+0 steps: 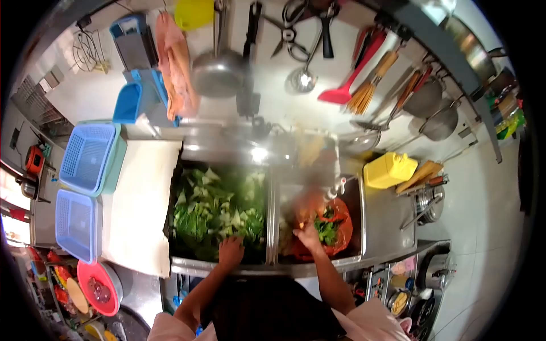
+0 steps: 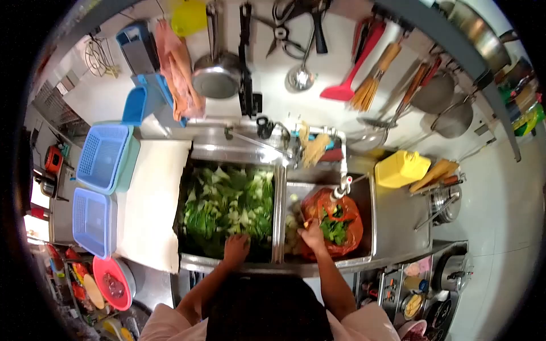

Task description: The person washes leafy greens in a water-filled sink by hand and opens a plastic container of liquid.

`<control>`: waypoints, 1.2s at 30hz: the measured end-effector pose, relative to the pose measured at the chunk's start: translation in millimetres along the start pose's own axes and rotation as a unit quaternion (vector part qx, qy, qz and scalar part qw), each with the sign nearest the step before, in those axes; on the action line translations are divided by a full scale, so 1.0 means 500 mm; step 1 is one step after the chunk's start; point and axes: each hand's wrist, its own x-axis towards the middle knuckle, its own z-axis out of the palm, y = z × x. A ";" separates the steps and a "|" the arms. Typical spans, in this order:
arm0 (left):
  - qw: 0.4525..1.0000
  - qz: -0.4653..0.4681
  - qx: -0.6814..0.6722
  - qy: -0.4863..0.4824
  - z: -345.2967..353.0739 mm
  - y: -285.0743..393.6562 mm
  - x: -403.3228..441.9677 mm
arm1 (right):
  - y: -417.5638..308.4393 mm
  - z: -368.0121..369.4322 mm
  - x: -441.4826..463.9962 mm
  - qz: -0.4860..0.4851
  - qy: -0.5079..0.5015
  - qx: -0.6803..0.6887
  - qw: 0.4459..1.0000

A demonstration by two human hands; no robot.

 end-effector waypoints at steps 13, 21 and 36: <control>0.991 -0.012 -0.134 -0.014 0.047 -0.110 0.007 | -0.928 -0.527 -0.170 -0.381 0.360 0.129 0.842; 0.988 0.016 -0.091 -0.128 0.015 -0.123 0.014 | -1.132 -0.709 -0.143 -0.310 0.496 -0.251 0.771; 0.976 0.026 -0.048 -0.210 0.016 -0.022 0.029 | -0.964 -0.664 -0.204 -0.462 0.465 -0.137 0.743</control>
